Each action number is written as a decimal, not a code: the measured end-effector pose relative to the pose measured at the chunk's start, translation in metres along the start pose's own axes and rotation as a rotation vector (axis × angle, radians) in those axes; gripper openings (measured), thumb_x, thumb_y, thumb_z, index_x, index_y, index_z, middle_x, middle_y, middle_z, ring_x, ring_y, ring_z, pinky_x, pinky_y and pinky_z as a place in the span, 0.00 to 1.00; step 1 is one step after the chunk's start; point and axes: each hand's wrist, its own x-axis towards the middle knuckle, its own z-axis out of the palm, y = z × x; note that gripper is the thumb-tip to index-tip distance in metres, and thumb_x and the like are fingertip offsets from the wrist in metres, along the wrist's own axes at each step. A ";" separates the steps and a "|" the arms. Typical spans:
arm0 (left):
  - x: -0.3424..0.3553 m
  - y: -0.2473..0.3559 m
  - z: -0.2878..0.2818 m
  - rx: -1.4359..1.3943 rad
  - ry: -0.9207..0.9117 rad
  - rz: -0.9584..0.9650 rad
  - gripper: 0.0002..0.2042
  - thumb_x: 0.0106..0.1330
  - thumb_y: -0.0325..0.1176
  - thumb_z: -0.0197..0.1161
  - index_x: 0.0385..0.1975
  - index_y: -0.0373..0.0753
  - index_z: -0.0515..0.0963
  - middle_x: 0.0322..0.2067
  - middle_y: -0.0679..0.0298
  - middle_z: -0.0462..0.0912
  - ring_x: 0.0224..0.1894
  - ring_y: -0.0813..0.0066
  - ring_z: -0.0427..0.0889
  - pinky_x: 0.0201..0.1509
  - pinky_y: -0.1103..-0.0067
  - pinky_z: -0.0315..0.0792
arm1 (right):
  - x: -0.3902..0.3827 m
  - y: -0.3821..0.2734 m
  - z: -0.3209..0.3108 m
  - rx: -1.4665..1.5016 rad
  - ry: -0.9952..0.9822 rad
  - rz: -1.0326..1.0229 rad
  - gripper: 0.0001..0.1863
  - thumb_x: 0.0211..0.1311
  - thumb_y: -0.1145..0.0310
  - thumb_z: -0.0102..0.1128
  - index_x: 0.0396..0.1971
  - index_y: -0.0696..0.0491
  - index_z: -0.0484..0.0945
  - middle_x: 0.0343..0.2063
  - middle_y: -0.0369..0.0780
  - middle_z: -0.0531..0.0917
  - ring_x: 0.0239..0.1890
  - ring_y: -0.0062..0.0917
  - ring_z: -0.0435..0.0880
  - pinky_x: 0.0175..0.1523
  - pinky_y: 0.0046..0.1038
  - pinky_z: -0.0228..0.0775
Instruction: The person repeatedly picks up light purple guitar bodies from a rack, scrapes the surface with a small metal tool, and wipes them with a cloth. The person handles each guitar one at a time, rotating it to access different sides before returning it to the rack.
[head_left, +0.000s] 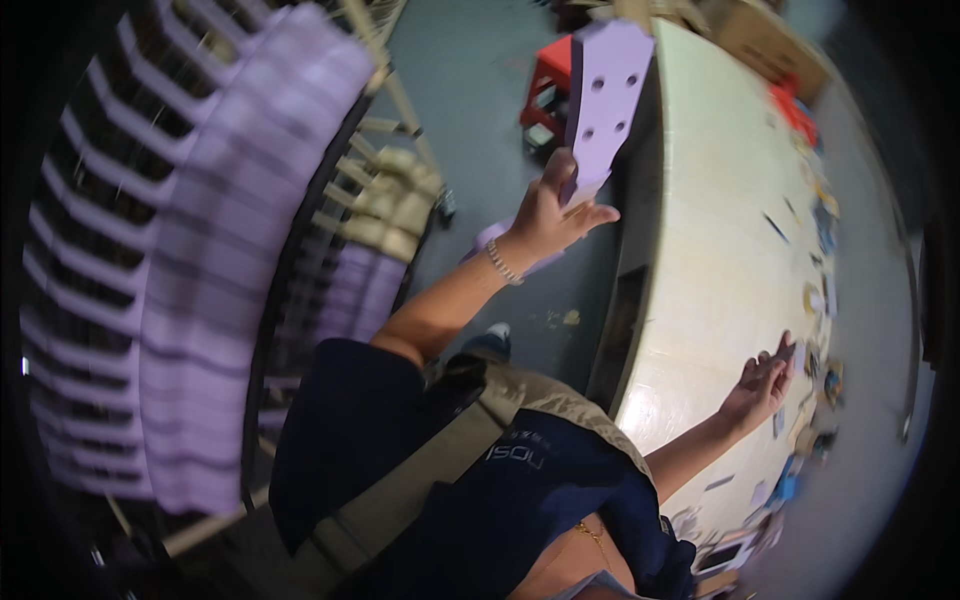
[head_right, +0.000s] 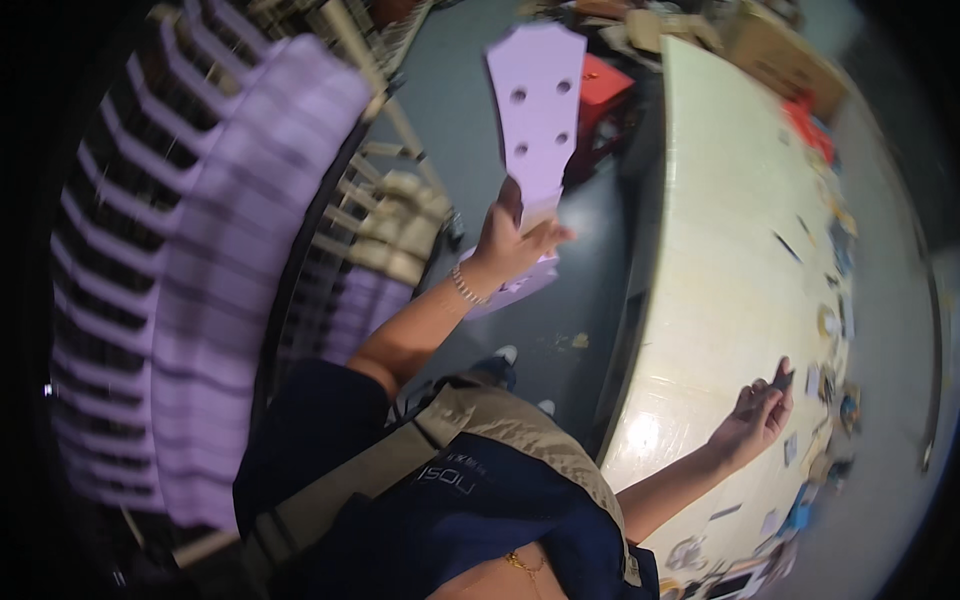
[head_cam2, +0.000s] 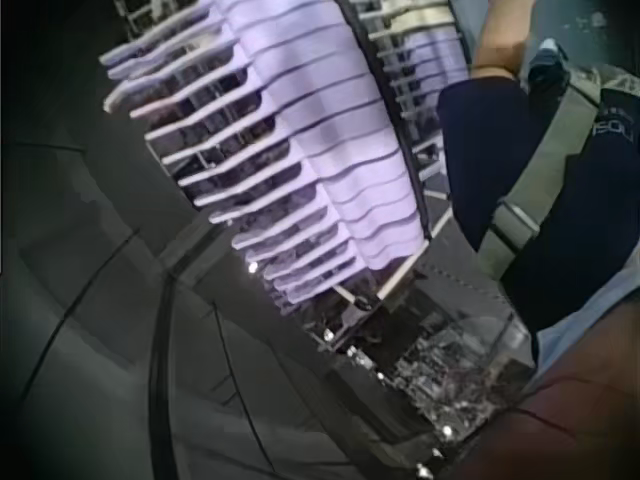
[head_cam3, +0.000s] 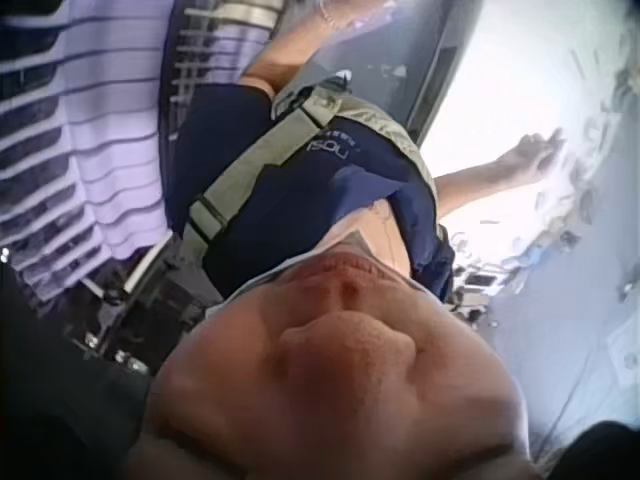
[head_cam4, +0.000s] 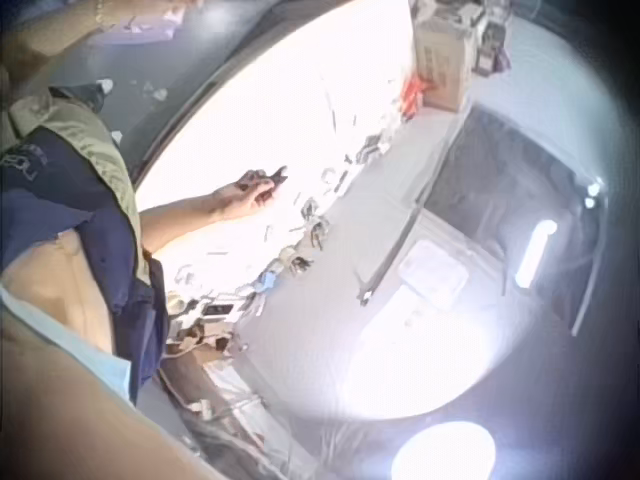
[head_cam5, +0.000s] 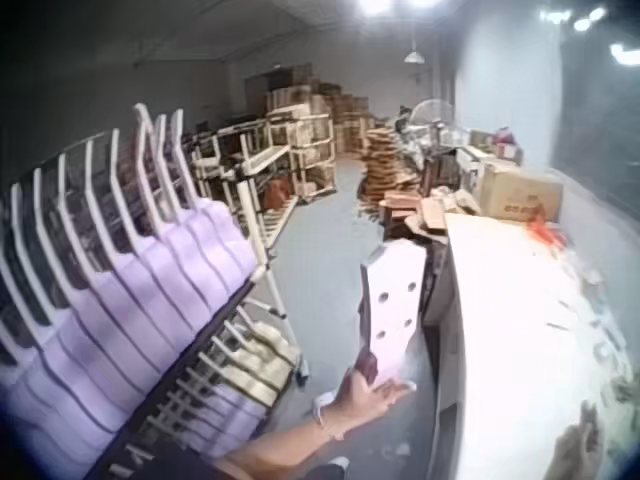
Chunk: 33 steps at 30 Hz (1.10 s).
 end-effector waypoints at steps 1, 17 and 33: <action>-0.017 -0.004 -0.001 -0.033 0.203 -0.044 0.35 0.40 0.50 0.72 0.42 0.33 0.64 0.23 0.62 0.75 0.24 0.75 0.77 0.30 0.79 0.72 | -0.001 0.003 -0.005 0.003 -0.010 0.046 0.15 0.60 0.73 0.47 0.47 0.57 0.67 0.53 0.44 0.69 0.30 0.15 0.69 0.32 0.14 0.63; -0.269 0.005 0.001 1.070 0.894 -0.257 0.14 0.44 0.25 0.58 0.32 0.36 0.67 0.27 0.57 0.73 0.29 0.62 0.74 0.34 0.70 0.69 | 0.020 0.035 -0.005 0.066 -0.613 0.629 0.15 0.60 0.72 0.47 0.48 0.58 0.67 0.52 0.44 0.69 0.32 0.16 0.71 0.35 0.16 0.64; -0.512 -0.070 -0.187 0.914 1.574 -0.849 0.17 0.47 0.31 0.63 0.35 0.38 0.66 0.30 0.55 0.75 0.35 0.57 0.75 0.40 0.71 0.69 | -0.133 0.032 0.077 -0.295 -0.768 0.641 0.13 0.59 0.73 0.50 0.44 0.57 0.72 0.50 0.48 0.71 0.29 0.13 0.71 0.36 0.12 0.65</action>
